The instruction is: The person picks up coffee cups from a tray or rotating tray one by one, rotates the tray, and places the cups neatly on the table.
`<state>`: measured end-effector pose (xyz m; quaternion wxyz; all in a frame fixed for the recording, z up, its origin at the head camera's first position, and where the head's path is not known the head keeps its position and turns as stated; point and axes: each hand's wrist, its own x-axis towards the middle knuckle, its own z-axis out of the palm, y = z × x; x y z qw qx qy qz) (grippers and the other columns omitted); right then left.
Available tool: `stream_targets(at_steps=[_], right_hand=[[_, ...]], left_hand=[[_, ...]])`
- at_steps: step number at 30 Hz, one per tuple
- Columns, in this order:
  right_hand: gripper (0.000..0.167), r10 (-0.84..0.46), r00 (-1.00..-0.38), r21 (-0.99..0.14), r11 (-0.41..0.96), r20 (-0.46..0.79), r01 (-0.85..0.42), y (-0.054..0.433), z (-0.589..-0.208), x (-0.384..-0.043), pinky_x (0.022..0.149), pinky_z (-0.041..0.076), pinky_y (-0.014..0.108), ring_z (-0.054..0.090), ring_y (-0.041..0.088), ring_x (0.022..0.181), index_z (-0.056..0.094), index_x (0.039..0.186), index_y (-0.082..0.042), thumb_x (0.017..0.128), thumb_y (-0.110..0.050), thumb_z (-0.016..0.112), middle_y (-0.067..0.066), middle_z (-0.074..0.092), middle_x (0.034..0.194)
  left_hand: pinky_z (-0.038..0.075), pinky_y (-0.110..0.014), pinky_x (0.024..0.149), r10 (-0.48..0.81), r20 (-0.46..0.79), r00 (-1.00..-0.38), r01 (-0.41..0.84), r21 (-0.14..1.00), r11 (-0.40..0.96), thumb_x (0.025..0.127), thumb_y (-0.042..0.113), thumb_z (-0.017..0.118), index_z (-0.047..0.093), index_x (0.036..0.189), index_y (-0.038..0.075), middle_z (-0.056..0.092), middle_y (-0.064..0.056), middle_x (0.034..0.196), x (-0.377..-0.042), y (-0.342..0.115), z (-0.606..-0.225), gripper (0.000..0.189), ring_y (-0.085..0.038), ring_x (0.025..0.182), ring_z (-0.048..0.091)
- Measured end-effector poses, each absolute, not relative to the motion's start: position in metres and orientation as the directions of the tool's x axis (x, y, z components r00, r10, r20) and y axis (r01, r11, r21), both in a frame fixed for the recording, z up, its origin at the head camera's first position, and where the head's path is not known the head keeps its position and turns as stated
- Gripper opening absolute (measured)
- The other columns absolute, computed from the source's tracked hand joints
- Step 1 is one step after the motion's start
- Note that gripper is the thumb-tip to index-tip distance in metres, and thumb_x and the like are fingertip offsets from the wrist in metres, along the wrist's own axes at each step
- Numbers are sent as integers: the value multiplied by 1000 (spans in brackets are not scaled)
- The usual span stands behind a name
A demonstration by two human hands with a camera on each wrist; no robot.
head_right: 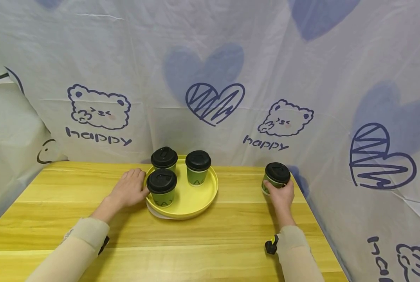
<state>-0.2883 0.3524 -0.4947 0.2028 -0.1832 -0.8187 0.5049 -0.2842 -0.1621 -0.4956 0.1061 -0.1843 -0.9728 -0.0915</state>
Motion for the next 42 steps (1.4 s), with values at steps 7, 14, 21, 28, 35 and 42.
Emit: stream_targets(at_steps=[7, 14, 21, 28, 35, 42], right_hand=[[89, 495, -855, -896, 434, 156, 88, 353, -495, -287, 117, 35, 57, 43, 44, 142, 37, 156, -4, 85, -26, 85, 25, 47, 153], [107, 498, -852, -885, 454, 158, 102, 352, -490, -282, 122, 26, 58, 31, 45, 150, 18, 165, -4, 85, -29, 85, 27, 32, 163], [113, 483, -851, -876, 479, 207, 58, 350, -481, -274, 125, 19, 56, 20, 41, 156, 10, 167, -7, 86, -32, 85, 21, 20, 169], [111, 456, -837, -852, 524, 303, -23, 339, -465, -265, 125, 20, 57, 22, 37, 155, 16, 166, -10, 83, -32, 87, 17, 21, 169], [104, 369, -830, -788, 602, 419, -130, 319, -451, -261, 122, 24, 60, 26, 40, 153, 21, 166, -13, 86, -25, 85, 16, 23, 168], [77, 230, -849, -726, 647, 475, -232, 294, -454, -260, 120, 29, 59, 32, 39, 150, 32, 162, -8, 98, -25, 71, 17, 31, 165]], left_hand=[[42, -52, 100, 341, 235, -910, 378, 137, 916, 90, 29, 58, 53, 108, -5, 51, -18, 103, -284, -162, -492, 38, -38, 102, 49], [42, -52, 98, 334, 228, -915, 371, 143, 917, 90, 29, 58, 53, 110, -5, 50, -17, 103, -284, -163, -491, 39, -37, 101, 49], [42, -52, 98, 338, 246, -908, 379, 141, 915, 90, 29, 57, 53, 110, -5, 50, -18, 103, -286, -163, -495, 40, -38, 102, 49], [41, -54, 103, 337, 220, -915, 373, 148, 916, 92, 30, 57, 53, 116, -8, 52, -20, 109, -285, -162, -493, 45, -39, 107, 49], [40, -53, 103, 334, 217, -917, 371, 161, 914, 91, 30, 56, 53, 117, -8, 51, -21, 110, -285, -162, -495, 46, -39, 107, 49], [40, -53, 102, 331, 225, -916, 371, 167, 913, 91, 31, 57, 52, 116, -8, 51, -20, 109, -286, -162, -497, 46, -39, 106, 48]])
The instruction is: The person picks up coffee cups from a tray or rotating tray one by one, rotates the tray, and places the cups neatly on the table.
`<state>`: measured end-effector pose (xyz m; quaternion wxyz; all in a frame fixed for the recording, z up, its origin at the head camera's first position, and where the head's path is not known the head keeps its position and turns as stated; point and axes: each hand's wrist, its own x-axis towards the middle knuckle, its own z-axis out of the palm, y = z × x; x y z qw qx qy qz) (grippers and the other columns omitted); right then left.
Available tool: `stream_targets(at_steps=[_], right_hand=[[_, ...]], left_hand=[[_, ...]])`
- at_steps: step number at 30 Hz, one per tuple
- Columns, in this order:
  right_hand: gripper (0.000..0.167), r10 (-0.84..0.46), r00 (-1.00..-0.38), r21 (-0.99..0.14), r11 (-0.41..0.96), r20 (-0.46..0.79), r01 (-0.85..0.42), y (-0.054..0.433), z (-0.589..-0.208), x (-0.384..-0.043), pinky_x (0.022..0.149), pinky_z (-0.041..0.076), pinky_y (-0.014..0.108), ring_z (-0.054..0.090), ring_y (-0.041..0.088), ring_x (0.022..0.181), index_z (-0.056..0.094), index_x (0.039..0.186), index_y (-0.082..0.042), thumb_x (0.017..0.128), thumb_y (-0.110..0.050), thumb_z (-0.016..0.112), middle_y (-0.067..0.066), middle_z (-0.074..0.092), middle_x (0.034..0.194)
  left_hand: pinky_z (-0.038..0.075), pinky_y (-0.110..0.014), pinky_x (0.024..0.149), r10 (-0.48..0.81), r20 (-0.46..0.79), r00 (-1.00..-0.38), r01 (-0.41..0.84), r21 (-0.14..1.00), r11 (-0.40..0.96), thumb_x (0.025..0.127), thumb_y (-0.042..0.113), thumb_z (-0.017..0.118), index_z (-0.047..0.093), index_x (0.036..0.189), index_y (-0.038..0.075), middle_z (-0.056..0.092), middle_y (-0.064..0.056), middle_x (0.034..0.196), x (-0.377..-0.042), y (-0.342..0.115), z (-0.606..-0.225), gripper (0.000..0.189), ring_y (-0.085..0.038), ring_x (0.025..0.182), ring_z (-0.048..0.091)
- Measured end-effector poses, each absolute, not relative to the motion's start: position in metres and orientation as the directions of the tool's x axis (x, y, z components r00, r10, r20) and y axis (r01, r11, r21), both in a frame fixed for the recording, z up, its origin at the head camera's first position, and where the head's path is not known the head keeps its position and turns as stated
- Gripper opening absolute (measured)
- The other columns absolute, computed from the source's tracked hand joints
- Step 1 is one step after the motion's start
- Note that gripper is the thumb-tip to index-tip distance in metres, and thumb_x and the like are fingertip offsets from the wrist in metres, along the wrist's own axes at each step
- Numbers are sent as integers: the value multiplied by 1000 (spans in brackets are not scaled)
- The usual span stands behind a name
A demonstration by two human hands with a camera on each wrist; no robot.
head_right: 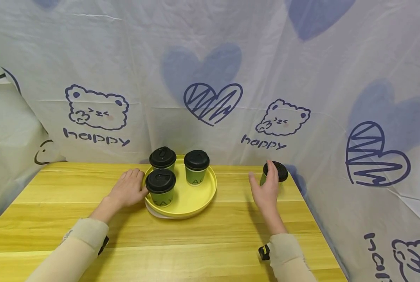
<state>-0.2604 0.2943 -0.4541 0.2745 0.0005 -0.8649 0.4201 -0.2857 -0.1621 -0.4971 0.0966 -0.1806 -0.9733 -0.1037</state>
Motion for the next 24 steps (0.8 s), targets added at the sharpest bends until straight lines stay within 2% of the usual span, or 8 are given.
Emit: stream_targets(at_steps=[3, 9, 16, 24], right_hand=[[68, 173, -866, -739, 615, 469, -277, 279, -459, -259, 116, 36, 57, 40, 40, 144, 35, 159, -5, 100, -20, 66, 18, 37, 161], [64, 110, -900, -783, 545, 421, -300, 249, -471, -256, 108, 45, 53, 50, 39, 132, 39, 155, -1, 97, -10, 65, 19, 46, 152], [57, 47, -949, -821, 517, 312, -244, 223, -483, -255, 103, 52, 48, 58, 35, 124, 44, 151, 0, 98, -9, 62, 19, 49, 147], [52, -15, -982, -827, 537, 190, -168, 205, -490, -260, 96, 56, 45, 63, 34, 118, 47, 148, 7, 100, -10, 60, 22, 54, 143]], left_hand=[[41, -52, 99, 331, 228, -916, 371, 164, 914, 91, 31, 57, 52, 115, -7, 50, -19, 106, -286, -162, -497, 46, -38, 103, 48], [41, -52, 96, 330, 230, -916, 372, 170, 913, 91, 32, 58, 53, 114, -7, 50, -18, 105, -284, -161, -496, 45, -37, 101, 48], [41, -52, 97, 325, 230, -917, 367, 176, 913, 90, 31, 59, 53, 114, -7, 50, -18, 104, -283, -160, -495, 45, -37, 100, 47], [41, -53, 100, 324, 221, -920, 365, 179, 914, 91, 31, 58, 53, 115, -7, 51, -19, 106, -285, -162, -497, 46, -38, 103, 48]])
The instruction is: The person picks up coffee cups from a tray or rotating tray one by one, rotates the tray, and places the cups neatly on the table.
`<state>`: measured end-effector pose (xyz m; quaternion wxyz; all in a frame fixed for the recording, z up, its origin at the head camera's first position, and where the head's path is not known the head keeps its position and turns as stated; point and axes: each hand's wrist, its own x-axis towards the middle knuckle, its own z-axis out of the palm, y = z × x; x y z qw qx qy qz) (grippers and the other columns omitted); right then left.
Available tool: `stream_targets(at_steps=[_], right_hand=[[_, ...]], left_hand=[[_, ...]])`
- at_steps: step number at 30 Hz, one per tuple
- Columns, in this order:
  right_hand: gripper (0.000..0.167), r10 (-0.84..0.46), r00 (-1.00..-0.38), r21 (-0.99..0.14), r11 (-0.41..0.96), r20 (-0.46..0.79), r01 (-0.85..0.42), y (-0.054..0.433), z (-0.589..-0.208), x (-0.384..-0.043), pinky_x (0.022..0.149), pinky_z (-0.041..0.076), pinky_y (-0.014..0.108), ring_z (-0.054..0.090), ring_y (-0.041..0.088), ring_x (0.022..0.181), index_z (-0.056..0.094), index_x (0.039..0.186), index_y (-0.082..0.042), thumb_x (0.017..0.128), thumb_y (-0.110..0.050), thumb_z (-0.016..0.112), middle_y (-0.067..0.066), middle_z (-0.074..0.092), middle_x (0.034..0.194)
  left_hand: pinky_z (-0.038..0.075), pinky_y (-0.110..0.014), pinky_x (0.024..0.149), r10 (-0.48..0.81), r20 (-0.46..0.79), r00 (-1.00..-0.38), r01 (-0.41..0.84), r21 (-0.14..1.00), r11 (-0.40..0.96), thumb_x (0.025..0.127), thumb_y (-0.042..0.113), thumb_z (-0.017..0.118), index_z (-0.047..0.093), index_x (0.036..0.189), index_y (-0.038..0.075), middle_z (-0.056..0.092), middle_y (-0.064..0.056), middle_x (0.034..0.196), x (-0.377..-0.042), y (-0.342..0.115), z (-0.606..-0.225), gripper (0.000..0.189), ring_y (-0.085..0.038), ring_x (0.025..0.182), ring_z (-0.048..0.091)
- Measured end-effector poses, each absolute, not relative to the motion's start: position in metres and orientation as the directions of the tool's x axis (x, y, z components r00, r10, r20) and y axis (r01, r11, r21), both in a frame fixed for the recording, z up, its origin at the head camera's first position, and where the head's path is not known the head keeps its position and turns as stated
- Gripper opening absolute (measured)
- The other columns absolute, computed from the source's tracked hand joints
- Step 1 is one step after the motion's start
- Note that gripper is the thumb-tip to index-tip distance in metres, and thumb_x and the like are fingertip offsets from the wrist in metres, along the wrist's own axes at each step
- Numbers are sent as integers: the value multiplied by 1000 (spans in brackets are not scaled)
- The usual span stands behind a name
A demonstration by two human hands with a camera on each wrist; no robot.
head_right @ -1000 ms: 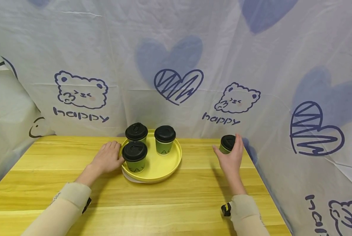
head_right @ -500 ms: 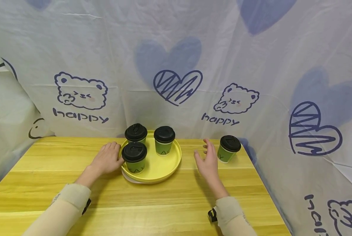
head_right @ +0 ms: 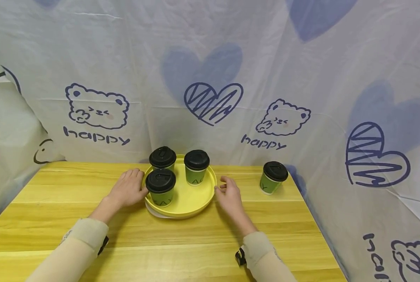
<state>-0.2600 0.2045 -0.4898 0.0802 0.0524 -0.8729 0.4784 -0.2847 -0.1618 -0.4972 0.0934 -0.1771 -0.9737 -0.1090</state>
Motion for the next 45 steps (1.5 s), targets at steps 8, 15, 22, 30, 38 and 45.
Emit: stream_targets(at_steps=[8, 15, 22, 30, 38, 45], right_hand=[[44, 42, -995, -851, 523, 92, -56, 193, -493, -264, 86, 59, 37, 68, 31, 110, 59, 138, 8, 97, -7, 64, 22, 67, 128], [41, 58, -995, -854, 519, 87, -44, 191, -492, -266, 83, 60, 35, 69, 31, 107, 62, 135, 7, 96, -5, 64, 22, 70, 121], [45, 66, -995, -859, 511, 72, -28, 190, -490, -261, 87, 60, 36, 69, 32, 111, 60, 138, 7, 96, -6, 64, 23, 68, 127], [44, 71, -995, -856, 516, 75, -27, 186, -493, -252, 83, 59, 34, 70, 31, 108, 61, 136, 9, 95, -6, 65, 23, 71, 120], [47, 86, -993, -868, 495, 77, -24, 183, -490, -243, 84, 59, 35, 71, 31, 106, 61, 136, 10, 93, -8, 69, 23, 72, 118], [48, 93, -994, -887, 463, 56, -7, 188, -487, -245, 84, 59, 33, 70, 33, 109, 59, 136, 9, 93, -10, 69, 24, 69, 125]], left_hand=[[40, -54, 104, 322, 217, -921, 363, 181, 914, 91, 30, 58, 53, 117, -8, 52, -20, 109, -283, -161, -494, 46, -39, 106, 49], [38, -58, 111, 258, 146, -955, 290, 285, 914, 98, 31, 57, 52, 127, -12, 55, -27, 121, -279, -159, -487, 53, -44, 118, 50], [43, -60, 108, 87, 55, -995, 101, 670, 735, 99, 20, 57, 49, 137, -17, 57, -33, 130, -264, -157, -470, 54, -49, 123, 54], [54, -52, 100, -4, -23, -1000, -22, 847, 531, 93, 6, 59, 48, 139, -19, 55, -38, 135, -245, -148, -473, 53, -49, 121, 62], [54, -49, 100, -10, -46, -999, -46, 893, 448, 88, 0, 61, 43, 141, -20, 52, -38, 138, -241, -138, -471, 60, -49, 122, 60], [55, -42, 93, -13, -59, -998, -59, 885, 463, 89, 2, 59, 45, 144, -16, 53, -35, 141, -246, -140, -474, 59, -44, 122, 60]])
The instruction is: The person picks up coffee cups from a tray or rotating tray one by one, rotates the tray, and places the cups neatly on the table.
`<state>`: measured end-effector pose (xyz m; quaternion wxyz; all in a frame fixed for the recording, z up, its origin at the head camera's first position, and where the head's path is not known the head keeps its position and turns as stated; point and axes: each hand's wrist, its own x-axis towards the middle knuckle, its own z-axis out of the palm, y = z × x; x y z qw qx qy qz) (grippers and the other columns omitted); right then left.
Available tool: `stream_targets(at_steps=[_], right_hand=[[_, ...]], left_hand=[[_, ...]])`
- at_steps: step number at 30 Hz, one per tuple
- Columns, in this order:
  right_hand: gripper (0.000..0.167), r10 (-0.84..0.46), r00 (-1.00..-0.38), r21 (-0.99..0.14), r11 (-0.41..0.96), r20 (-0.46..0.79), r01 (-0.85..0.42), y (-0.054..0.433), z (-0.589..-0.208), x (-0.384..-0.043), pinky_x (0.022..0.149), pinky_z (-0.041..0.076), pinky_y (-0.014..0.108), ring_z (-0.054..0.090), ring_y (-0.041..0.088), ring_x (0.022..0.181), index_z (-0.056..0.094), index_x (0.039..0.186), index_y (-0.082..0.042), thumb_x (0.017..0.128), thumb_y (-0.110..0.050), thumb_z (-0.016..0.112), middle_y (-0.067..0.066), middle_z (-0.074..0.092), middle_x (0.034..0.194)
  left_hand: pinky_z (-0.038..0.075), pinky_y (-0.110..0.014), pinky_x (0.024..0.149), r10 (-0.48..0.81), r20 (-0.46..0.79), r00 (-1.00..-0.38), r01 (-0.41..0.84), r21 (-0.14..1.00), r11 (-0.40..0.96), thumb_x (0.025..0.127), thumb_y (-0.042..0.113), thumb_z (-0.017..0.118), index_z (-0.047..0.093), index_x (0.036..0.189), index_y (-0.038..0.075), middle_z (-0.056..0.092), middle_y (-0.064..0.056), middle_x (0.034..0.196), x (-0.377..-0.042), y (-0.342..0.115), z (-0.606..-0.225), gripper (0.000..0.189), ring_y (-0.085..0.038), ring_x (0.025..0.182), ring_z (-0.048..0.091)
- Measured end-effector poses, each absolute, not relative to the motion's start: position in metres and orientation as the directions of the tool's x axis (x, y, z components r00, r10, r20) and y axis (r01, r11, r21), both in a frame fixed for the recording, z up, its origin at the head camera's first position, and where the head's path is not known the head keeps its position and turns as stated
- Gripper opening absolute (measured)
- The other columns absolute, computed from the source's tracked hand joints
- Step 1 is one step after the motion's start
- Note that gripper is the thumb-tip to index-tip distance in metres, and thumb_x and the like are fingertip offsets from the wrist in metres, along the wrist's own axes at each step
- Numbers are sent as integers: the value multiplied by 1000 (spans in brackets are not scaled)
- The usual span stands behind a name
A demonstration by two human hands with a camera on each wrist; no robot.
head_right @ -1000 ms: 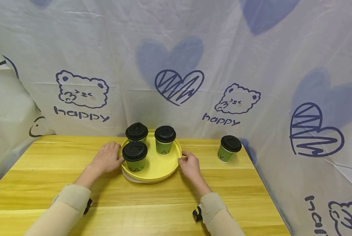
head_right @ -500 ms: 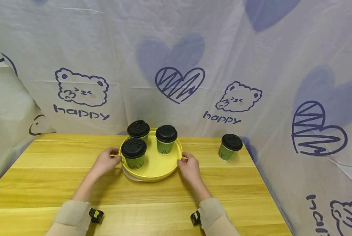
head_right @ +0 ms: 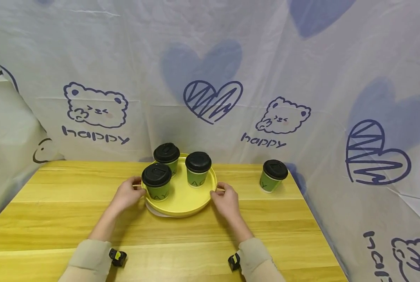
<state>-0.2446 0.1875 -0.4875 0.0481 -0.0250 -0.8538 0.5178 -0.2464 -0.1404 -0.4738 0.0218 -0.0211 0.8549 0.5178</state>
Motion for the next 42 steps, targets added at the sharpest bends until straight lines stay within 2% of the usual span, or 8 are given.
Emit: stream_targets(at_steps=[3, 6, 11, 16, 27, 32, 38, 42], right_hand=[[48, 111, -992, -891, 454, 65, -8, 192, -484, -253, 85, 58, 33, 68, 33, 114, 58, 138, 9, 95, -12, 67, 22, 65, 133], [48, 105, -992, -886, 463, 72, -15, 195, -482, -263, 89, 57, 36, 66, 34, 117, 57, 140, 7, 96, -12, 65, 22, 63, 137], [45, 69, -994, -868, 496, 82, -37, 199, -482, -276, 89, 57, 39, 66, 37, 117, 59, 137, 8, 96, -9, 63, 23, 64, 134], [42, 54, -997, -868, 496, 61, -27, 198, -486, -281, 84, 57, 34, 68, 37, 113, 63, 133, 8, 94, -5, 62, 25, 67, 127], [43, 46, -998, -883, 470, 35, -9, 197, -493, -264, 72, 55, 26, 70, 26, 98, 66, 131, 7, 90, -3, 60, 19, 73, 110], [41, 42, -998, -887, 462, 37, -14, 197, -499, -251, 73, 57, 27, 72, 30, 101, 65, 130, 9, 91, -3, 63, 23, 72, 114], [44, 59, -998, -906, 424, 24, 3, 192, -496, -243, 77, 59, 31, 72, 30, 101, 62, 131, 11, 89, -3, 66, 23, 73, 110], [44, 63, -997, -905, 426, 39, -8, 190, -493, -242, 77, 59, 31, 73, 31, 101, 62, 131, 11, 89, -4, 68, 23, 73, 110]], left_hand=[[54, -40, 92, -9, -65, -998, -62, 884, 463, 89, 2, 59, 46, 144, -14, 53, -34, 142, -250, -142, -474, 59, -42, 122, 60], [54, -43, 95, -8, -58, -998, -55, 883, 466, 88, 3, 59, 45, 145, -14, 53, -34, 142, -255, -143, -474, 61, -42, 122, 61], [53, -47, 99, -11, -35, -999, -36, 869, 493, 88, 4, 58, 46, 144, -15, 55, -34, 141, -265, -146, -474, 61, -42, 120, 61], [52, -45, 97, -8, -25, -1000, -25, 853, 521, 89, 3, 58, 48, 143, -14, 56, -33, 140, -273, -149, -474, 58, -40, 118, 61], [54, -47, 97, 2, -17, -1000, -13, 861, 509, 89, 2, 59, 51, 140, -15, 58, -33, 138, -265, -148, -477, 54, -40, 117, 62], [53, -51, 101, 11, -54, -998, -42, 870, 492, 88, 4, 63, 48, 141, -17, 55, -35, 140, -253, -143, -481, 59, -44, 121, 61], [53, -54, 100, 3, -58, -998, -49, 868, 494, 84, 2, 68, 41, 142, -20, 49, -40, 142, -246, -135, -477, 68, -51, 122, 59], [53, -54, 100, -17, -44, -999, -46, 863, 504, 81, -1, 69, 41, 141, -21, 50, -41, 141, -247, -132, -474, 69, -52, 121, 59]])
